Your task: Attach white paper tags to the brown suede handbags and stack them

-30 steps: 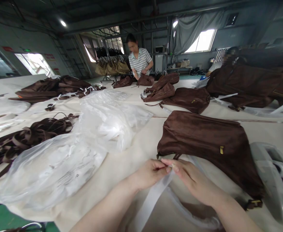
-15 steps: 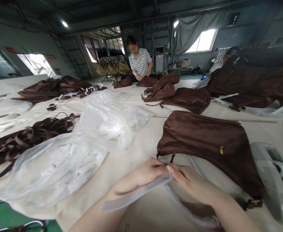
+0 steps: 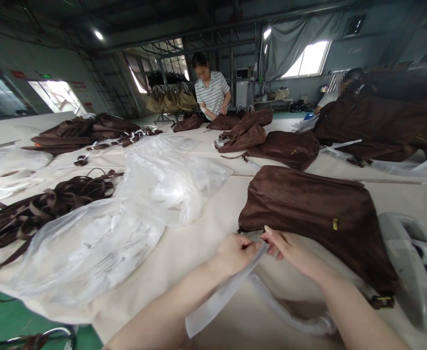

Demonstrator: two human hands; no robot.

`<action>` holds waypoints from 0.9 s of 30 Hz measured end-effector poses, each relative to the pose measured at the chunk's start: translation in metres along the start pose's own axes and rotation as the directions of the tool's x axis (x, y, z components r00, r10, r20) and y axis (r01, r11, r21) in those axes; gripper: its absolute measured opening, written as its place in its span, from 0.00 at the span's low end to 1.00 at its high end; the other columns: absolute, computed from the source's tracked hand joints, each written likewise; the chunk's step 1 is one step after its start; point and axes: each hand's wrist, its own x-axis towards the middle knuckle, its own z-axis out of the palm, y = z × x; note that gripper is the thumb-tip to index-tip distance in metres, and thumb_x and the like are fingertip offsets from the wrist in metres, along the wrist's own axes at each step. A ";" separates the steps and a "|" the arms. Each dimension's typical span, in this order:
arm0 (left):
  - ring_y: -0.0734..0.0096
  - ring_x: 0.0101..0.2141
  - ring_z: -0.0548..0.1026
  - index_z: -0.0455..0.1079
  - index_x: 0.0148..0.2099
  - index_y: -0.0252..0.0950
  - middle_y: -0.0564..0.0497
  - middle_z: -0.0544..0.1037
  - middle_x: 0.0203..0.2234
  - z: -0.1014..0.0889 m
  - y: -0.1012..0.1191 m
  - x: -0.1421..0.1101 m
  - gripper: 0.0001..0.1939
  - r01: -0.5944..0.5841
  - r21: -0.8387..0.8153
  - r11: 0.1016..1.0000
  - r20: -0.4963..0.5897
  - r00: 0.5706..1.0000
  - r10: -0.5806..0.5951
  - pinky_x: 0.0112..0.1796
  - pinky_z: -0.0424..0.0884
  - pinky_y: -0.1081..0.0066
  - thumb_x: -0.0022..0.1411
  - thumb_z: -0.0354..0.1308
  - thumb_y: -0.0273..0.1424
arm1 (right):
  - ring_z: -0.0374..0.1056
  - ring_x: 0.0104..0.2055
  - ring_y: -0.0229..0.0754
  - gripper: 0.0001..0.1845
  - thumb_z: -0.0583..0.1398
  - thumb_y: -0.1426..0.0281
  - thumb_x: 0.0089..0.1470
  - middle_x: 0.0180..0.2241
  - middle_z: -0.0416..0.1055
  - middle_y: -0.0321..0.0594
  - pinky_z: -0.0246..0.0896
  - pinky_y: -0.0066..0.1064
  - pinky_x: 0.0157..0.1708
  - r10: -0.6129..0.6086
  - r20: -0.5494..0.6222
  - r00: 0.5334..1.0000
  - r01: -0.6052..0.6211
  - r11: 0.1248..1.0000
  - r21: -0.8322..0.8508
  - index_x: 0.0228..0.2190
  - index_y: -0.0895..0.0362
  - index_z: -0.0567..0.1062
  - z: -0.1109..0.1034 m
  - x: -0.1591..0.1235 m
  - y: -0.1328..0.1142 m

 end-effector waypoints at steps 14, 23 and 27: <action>0.60 0.33 0.75 0.78 0.36 0.35 0.41 0.79 0.32 -0.009 0.034 0.029 0.21 0.038 0.603 0.797 -0.064 0.998 0.001 0.34 0.66 0.68 0.62 0.46 0.39 | 0.69 0.21 0.38 0.32 0.42 0.48 0.60 0.22 0.74 0.39 0.58 0.28 0.20 0.087 -0.274 0.958 -0.096 0.995 -0.019 0.39 0.59 0.74 -0.031 0.015 0.014; 0.53 0.38 0.76 0.77 0.40 0.30 0.35 0.78 0.34 0.008 0.048 0.051 0.22 0.071 0.683 0.727 -0.033 0.997 -0.067 0.38 0.69 0.64 0.62 0.46 0.40 | 0.70 0.22 0.38 0.30 0.41 0.52 0.62 0.24 0.76 0.40 0.58 0.29 0.23 0.059 -0.228 0.972 -0.088 0.989 -0.119 0.36 0.58 0.74 -0.029 0.011 0.006; 0.55 0.39 0.76 0.76 0.40 0.31 0.37 0.78 0.36 0.014 0.041 0.057 0.21 0.073 0.676 0.733 -0.061 0.997 -0.044 0.38 0.69 0.65 0.63 0.45 0.39 | 0.70 0.22 0.39 0.30 0.41 0.53 0.63 0.24 0.76 0.40 0.58 0.29 0.23 0.053 -0.204 0.978 -0.089 0.981 -0.174 0.34 0.58 0.74 -0.026 0.013 0.007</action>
